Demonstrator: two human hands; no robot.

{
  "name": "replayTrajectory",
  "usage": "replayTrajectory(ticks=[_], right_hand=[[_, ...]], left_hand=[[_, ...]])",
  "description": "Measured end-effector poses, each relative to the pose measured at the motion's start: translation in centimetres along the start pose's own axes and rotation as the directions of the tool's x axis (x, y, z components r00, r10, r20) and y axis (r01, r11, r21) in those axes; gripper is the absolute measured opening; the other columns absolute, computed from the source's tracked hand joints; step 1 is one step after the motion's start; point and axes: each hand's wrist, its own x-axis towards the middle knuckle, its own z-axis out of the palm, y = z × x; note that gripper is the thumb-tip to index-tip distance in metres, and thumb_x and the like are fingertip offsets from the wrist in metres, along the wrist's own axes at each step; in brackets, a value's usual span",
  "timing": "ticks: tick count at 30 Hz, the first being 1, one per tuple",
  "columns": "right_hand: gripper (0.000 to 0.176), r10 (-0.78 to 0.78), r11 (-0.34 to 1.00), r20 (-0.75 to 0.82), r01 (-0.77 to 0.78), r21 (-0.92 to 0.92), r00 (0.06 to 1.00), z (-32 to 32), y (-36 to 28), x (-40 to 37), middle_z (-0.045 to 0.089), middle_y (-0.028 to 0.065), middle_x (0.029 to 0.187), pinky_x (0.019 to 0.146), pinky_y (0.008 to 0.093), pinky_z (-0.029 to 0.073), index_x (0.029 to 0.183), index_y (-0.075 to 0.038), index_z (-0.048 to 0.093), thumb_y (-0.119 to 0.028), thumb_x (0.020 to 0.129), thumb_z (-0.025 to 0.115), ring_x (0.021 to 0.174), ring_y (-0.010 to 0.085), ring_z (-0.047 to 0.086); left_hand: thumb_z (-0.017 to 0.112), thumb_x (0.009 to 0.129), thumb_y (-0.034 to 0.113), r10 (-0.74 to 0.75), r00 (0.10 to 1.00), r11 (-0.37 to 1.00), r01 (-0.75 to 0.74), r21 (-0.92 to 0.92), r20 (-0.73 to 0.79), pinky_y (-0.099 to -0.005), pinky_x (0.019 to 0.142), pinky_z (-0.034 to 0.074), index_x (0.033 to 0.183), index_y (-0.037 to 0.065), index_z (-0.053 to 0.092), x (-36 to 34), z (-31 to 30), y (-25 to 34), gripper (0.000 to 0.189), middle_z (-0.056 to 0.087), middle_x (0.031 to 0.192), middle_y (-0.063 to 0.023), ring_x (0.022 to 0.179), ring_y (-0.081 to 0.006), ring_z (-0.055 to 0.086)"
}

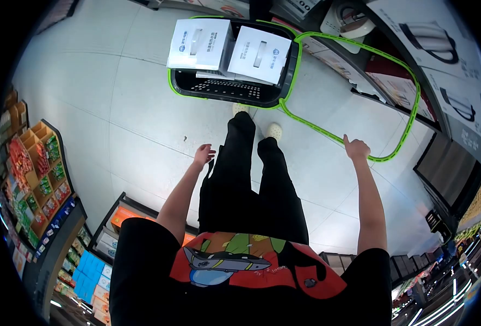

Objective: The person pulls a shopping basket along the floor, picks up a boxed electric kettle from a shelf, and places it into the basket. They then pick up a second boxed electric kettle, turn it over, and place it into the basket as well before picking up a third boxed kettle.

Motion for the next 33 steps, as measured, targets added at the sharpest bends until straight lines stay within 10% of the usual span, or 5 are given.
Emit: replayTrajectory(ticks=[10,19,22,30,33], right_hand=[[0.031,-0.334,0.935,-0.289,0.354,0.016,0.897,2.8,-3.4,-9.2,0.060,0.0104,0.072,0.057,0.0351,0.046,0.074,-0.007,0.062,-0.036,0.073,0.050,0.068,0.0242,0.059],[0.014,-0.331,0.939,-0.283,0.344,-0.006,0.900,7.9,-7.3,-17.6,0.061,0.0050,0.078,0.057,0.0309,0.042,0.076,-0.011,0.063,-0.016,0.067,0.053,0.073,0.0210,0.060],[0.015,-0.371,0.920,-0.248,0.391,0.034,0.895,9.3,-7.7,-19.8,0.062,0.0065,0.082,0.060,0.0318,0.044,0.078,-0.011,0.063,-0.015,0.070,0.050,0.076,0.0213,0.060],[0.025,-0.410,0.798,-0.511,0.568,0.201,0.756,15.1,-8.9,-24.5,0.058,0.0126,0.091,0.057,0.0402,0.043,0.092,-0.006,0.057,-0.020,0.073,0.049,0.078,0.0250,0.059],[0.025,-0.471,0.750,-0.556,0.643,0.157,0.685,17.3,-9.3,-26.5,0.057,0.0136,0.091,0.059,0.0398,0.043,0.092,-0.005,0.056,-0.019,0.073,0.049,0.079,0.0257,0.058]], left_hand=[[0.044,0.081,0.019,0.355,0.921,0.928,-0.368,0.057,0.160,-0.0229,0.059,0.042,0.104,0.006,0.049,-7.7,14.4,2.8,0.027,0.057,0.080,-0.0062,0.068,-0.0117,0.052],[0.047,0.079,0.018,0.655,0.649,0.685,-0.727,0.059,0.387,-0.0239,0.073,0.040,0.109,0.001,0.046,-20.9,20.3,6.4,0.035,0.057,0.086,-0.0085,0.080,-0.0134,0.052],[0.048,0.081,0.023,0.755,0.437,0.552,-0.826,-0.115,0.489,-0.0235,0.072,0.039,0.110,0.002,0.045,-22.4,22.3,5.9,0.036,0.056,0.087,-0.0051,0.081,-0.0117,0.050],[0.049,0.080,0.035,0.366,0.263,0.508,-0.860,0.045,0.892,-0.0251,0.077,0.037,0.122,-0.002,0.029,-32.0,26.0,3.7,0.059,0.054,0.096,-0.0104,0.087,-0.0153,0.049],[0.049,0.081,0.031,0.324,0.150,0.605,-0.792,-0.082,0.934,-0.0254,0.073,0.040,0.102,0.000,0.040,-32.4,26.5,0.9,0.038,0.052,0.091,-0.0110,0.083,-0.0153,0.050]])
